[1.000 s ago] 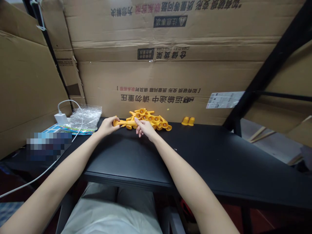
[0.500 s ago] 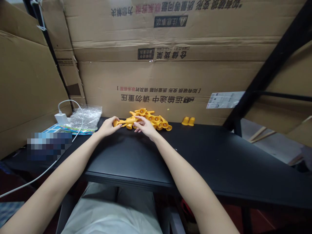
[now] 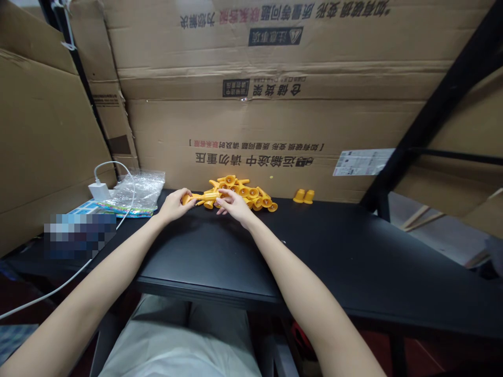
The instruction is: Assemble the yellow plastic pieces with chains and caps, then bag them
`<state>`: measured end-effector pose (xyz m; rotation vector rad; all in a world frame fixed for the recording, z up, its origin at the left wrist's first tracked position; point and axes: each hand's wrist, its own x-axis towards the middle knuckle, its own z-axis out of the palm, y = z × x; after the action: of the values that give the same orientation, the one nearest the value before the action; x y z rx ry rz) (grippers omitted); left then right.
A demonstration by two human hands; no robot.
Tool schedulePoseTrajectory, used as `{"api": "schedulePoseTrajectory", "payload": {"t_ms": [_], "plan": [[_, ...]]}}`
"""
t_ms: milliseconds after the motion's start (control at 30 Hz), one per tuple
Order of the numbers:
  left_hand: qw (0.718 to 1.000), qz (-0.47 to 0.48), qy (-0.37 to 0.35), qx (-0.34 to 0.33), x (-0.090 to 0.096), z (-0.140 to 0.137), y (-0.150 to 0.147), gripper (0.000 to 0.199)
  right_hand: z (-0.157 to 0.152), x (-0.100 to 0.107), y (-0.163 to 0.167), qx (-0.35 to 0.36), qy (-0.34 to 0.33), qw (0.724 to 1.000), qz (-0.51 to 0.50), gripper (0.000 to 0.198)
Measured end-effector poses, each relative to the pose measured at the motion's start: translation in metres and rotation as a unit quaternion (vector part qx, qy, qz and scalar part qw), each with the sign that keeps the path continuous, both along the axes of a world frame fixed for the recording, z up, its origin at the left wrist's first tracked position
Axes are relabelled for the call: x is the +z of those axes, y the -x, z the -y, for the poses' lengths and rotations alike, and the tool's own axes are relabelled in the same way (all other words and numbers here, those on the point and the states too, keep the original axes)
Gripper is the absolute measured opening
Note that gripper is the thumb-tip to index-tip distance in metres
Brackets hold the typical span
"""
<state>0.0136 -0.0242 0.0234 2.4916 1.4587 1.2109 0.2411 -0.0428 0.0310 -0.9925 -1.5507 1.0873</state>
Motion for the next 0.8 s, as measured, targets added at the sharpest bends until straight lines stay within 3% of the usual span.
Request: {"api": "schedulePoseTrajectory", "payload": {"t_ms": [333, 567, 800], "plan": [[1.0, 0.002, -0.008, 0.001, 0.0008, 0.0015, -0.0013, 0.024, 0.0019, 0.001, 0.0015, -0.012, 0.024, 1.0, -0.009, 0.038], [1.0, 0.003, 0.008, -0.008, 0.0027, 0.0031, -0.0003, 0.026, 0.0034, 0.0011, 0.0018, 0.017, 0.045, 0.999, -0.024, 0.039], [0.994, 0.084, 0.038, -0.051, 0.0003, 0.002, 0.0012, 0.057, -0.0029, 0.0005, -0.0001, -0.013, -0.026, 0.996, -0.083, 0.047]]}}
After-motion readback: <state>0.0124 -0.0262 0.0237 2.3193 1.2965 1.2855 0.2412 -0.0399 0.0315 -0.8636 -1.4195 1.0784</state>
